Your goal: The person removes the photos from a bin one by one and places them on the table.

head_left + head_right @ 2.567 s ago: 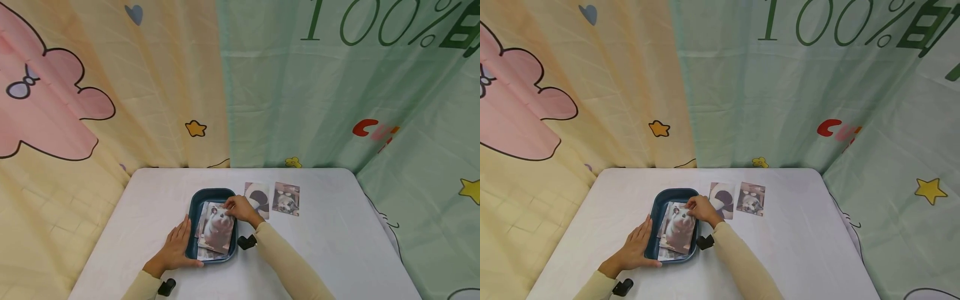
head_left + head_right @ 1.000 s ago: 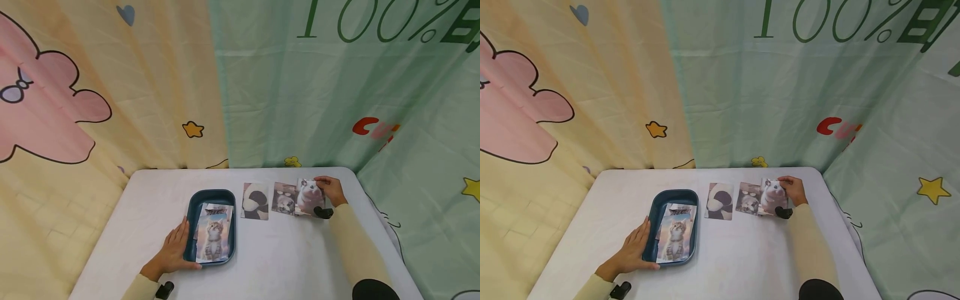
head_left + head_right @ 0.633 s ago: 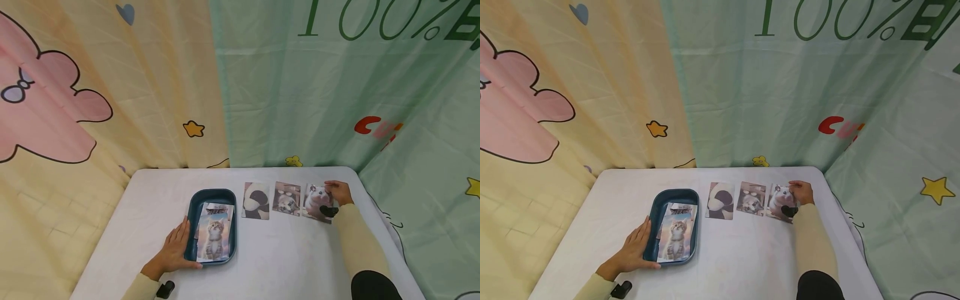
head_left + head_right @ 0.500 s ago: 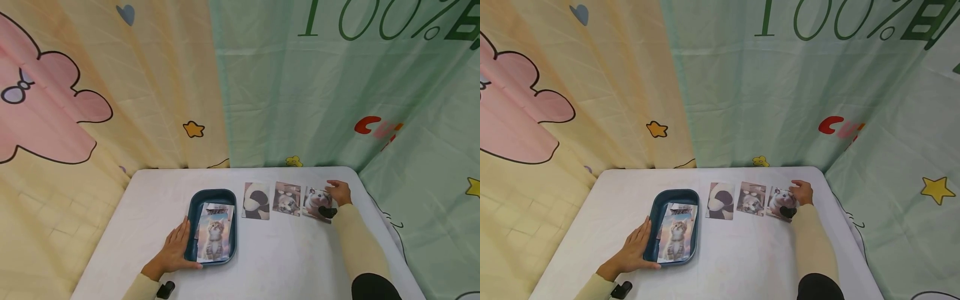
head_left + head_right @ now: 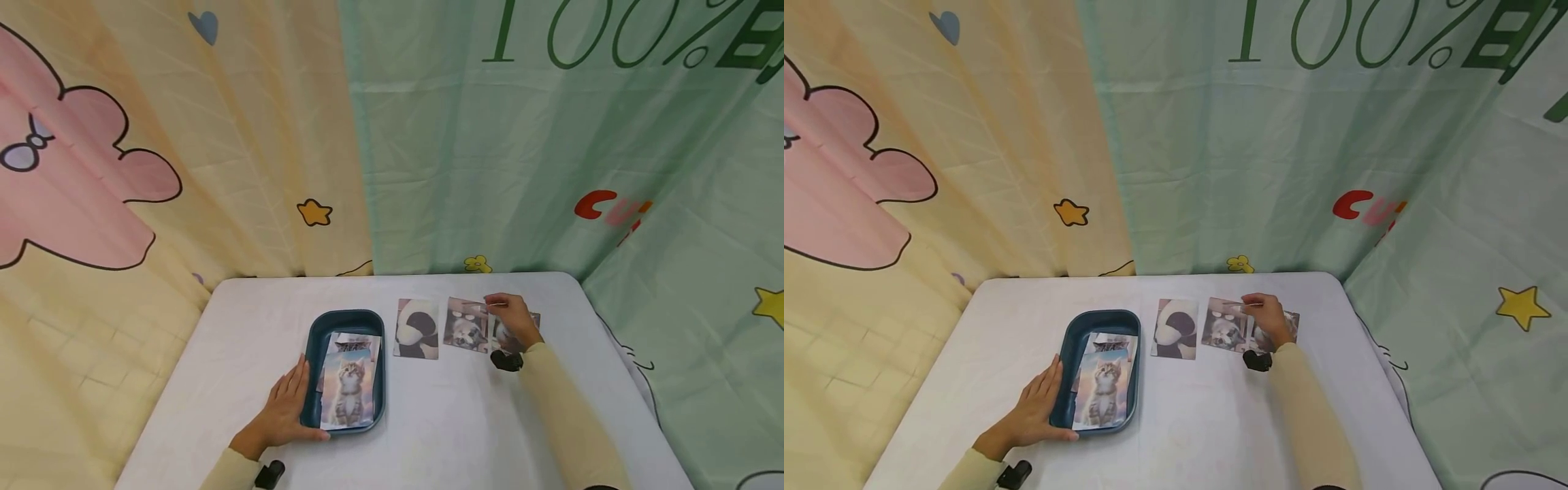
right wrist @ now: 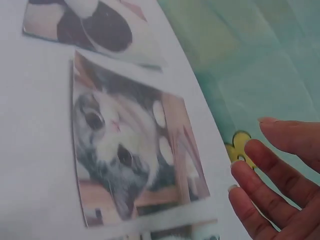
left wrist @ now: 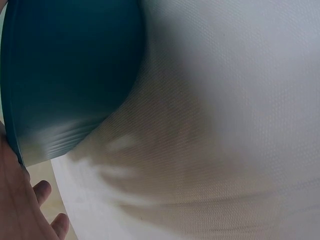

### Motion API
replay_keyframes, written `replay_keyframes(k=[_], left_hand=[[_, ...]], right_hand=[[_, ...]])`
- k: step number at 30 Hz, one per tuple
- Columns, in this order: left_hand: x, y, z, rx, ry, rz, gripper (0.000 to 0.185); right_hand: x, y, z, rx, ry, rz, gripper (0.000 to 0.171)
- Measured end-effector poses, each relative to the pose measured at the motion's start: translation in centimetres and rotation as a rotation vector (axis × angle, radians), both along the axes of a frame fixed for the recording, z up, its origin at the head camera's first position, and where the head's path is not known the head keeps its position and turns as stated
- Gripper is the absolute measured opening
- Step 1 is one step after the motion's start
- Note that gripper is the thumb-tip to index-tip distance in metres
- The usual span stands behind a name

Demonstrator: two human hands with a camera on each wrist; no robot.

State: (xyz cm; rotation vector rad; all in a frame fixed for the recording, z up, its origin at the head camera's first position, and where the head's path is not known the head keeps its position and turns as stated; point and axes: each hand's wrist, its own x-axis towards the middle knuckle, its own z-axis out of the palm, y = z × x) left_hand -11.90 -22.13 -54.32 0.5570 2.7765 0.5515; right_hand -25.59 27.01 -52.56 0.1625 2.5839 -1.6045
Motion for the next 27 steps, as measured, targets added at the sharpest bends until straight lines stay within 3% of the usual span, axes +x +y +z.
replay_keyframes(k=[15,27], left_hand=[[0.1,0.0,-0.1,0.011,-0.009,0.018,0.138],[0.1,-0.2,-0.5,0.018,0.052,-0.003,0.137]], right_hand=[[1.6,-11.1,2.1,-0.086,0.124,0.285,0.024],[1.6,-18.1,1.7,-0.179,0.052,0.462,0.028]])
